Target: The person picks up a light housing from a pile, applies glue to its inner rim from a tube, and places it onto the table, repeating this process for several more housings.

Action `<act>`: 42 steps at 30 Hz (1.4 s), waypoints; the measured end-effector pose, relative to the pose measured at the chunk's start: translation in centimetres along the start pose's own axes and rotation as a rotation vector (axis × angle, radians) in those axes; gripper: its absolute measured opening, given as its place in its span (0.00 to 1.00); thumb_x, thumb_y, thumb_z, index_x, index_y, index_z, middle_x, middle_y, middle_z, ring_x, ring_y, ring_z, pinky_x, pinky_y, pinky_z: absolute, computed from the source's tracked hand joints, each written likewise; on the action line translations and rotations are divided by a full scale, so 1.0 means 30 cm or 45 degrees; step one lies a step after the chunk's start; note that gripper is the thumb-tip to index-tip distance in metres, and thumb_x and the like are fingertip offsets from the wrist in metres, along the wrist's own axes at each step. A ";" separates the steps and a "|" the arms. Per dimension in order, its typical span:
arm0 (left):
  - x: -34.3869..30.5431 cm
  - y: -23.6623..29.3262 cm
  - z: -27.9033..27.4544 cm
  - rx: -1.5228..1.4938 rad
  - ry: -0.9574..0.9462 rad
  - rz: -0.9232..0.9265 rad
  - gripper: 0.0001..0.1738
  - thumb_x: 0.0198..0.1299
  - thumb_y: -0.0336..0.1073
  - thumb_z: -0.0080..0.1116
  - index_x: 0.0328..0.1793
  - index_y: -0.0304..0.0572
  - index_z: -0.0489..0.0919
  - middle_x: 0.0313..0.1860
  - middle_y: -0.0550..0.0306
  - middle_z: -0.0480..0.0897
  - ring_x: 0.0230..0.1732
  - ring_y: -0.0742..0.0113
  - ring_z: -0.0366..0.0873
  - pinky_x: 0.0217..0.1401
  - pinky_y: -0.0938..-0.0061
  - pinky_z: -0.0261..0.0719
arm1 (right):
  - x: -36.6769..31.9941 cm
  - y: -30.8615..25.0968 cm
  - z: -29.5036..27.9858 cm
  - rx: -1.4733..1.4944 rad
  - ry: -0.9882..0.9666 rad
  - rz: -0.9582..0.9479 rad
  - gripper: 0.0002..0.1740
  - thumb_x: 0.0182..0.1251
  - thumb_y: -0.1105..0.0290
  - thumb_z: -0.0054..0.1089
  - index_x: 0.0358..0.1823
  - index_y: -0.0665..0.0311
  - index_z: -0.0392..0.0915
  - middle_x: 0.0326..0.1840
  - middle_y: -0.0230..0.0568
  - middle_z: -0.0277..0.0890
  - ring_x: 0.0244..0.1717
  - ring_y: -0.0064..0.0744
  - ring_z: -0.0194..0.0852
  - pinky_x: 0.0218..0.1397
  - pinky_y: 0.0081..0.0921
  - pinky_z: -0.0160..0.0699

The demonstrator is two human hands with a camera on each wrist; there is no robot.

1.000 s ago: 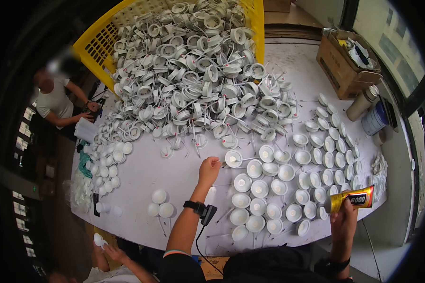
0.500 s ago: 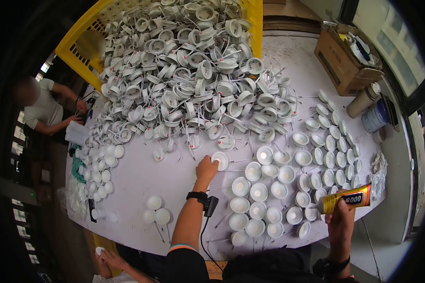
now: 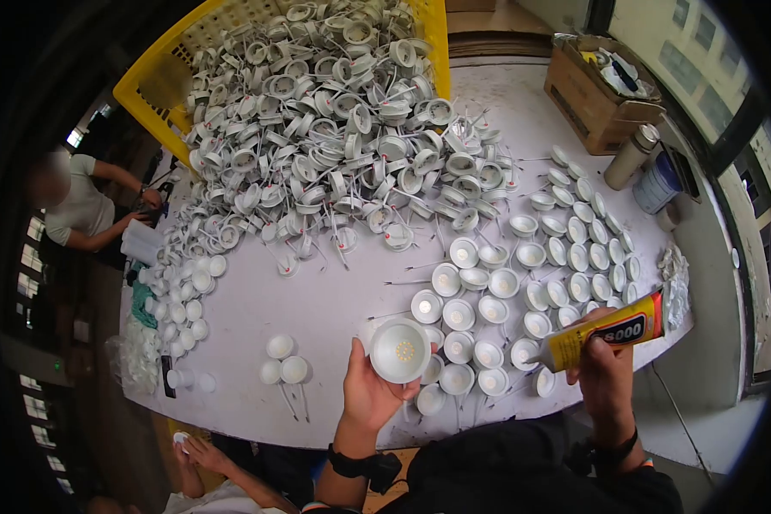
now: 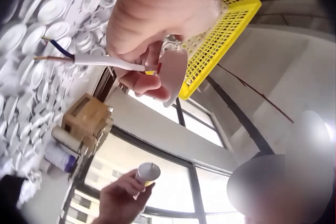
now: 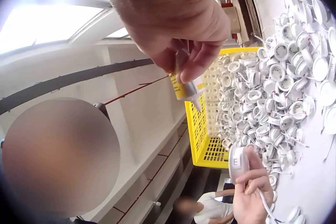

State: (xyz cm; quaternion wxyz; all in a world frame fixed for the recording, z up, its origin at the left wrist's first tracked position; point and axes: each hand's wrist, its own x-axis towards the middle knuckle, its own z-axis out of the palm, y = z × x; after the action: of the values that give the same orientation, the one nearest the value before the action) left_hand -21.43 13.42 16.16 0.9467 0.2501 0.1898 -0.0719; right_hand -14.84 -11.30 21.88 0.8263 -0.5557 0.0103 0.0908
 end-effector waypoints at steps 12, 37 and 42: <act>-0.084 -0.145 -0.009 -0.116 -0.369 -0.040 0.24 0.63 0.51 0.26 0.59 0.47 0.58 0.43 0.52 0.72 0.31 0.62 0.70 0.26 0.73 0.65 | -0.057 0.007 0.084 -0.020 -0.127 -0.146 0.21 0.50 0.64 0.56 0.42 0.65 0.60 0.32 0.44 0.69 0.18 0.25 0.67 0.10 0.13 0.62; -0.193 -0.159 0.108 -0.087 -0.595 -0.030 0.30 0.60 0.46 0.38 0.65 0.44 0.46 0.58 0.44 0.60 0.51 0.46 0.67 0.48 0.61 0.69 | -0.099 -0.071 0.159 -0.249 -0.521 -0.144 0.18 0.46 0.82 0.57 0.40 0.71 0.63 0.42 0.50 0.70 0.39 0.30 0.71 0.37 0.22 0.76; -0.187 -0.161 0.104 -0.128 -0.639 -0.054 0.29 0.61 0.44 0.36 0.65 0.45 0.45 0.57 0.43 0.60 0.50 0.46 0.68 0.48 0.61 0.70 | -0.097 -0.066 0.159 -0.303 -0.497 -0.115 0.17 0.46 0.82 0.59 0.39 0.70 0.65 0.42 0.49 0.70 0.41 0.31 0.71 0.43 0.24 0.73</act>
State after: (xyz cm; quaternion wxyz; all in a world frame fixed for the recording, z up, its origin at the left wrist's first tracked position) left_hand -26.69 7.91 18.71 0.9737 0.1732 -0.0424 -0.1418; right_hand -17.78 -8.05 25.85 0.7445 -0.6212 -0.1853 0.1600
